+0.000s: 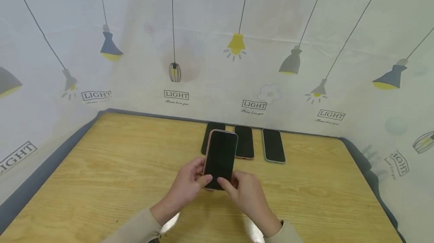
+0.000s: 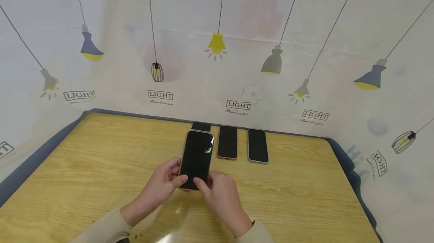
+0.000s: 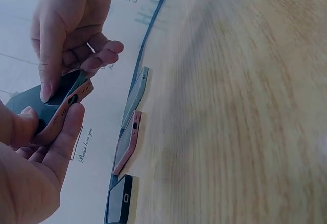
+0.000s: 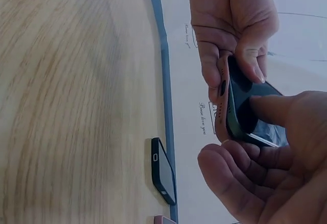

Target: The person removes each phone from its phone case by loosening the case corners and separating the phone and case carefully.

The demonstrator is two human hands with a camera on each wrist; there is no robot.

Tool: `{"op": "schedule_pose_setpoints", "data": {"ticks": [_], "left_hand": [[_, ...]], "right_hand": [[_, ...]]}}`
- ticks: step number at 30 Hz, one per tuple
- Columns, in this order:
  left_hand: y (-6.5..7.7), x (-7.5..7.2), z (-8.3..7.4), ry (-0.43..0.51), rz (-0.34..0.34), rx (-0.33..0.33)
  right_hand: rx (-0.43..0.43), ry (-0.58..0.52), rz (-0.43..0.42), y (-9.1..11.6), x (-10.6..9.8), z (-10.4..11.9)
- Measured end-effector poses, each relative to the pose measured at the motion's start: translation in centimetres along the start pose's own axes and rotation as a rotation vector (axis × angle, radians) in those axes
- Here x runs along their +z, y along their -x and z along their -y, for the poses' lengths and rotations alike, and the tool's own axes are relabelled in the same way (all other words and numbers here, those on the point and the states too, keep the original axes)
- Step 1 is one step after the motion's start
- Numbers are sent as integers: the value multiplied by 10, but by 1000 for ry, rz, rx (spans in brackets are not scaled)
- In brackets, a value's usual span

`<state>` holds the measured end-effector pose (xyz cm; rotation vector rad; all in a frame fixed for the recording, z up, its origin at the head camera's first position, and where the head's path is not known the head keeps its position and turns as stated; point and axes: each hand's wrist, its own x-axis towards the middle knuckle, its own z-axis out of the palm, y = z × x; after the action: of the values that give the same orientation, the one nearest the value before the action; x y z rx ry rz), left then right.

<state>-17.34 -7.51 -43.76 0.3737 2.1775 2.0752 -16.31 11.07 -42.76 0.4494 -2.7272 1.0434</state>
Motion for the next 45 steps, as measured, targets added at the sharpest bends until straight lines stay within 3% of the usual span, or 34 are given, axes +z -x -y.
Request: {"op": "schedule_pose_setpoints", "data": {"ticks": [12,28,38,45], "left_hand": [[1,-1,-2,85,40,-26],[0,-2,-5,71,44,-27],[-1,-4,-2,74,55,-15],[-1,-9,1,35,38,-6]], "right_hand": [[120,-279,58,-2,-1,-10],[123,-354,54,-3,-1,-12],[275,-576,81,-1,0,-17],[302,-812,120,1,-5,-20]]}}
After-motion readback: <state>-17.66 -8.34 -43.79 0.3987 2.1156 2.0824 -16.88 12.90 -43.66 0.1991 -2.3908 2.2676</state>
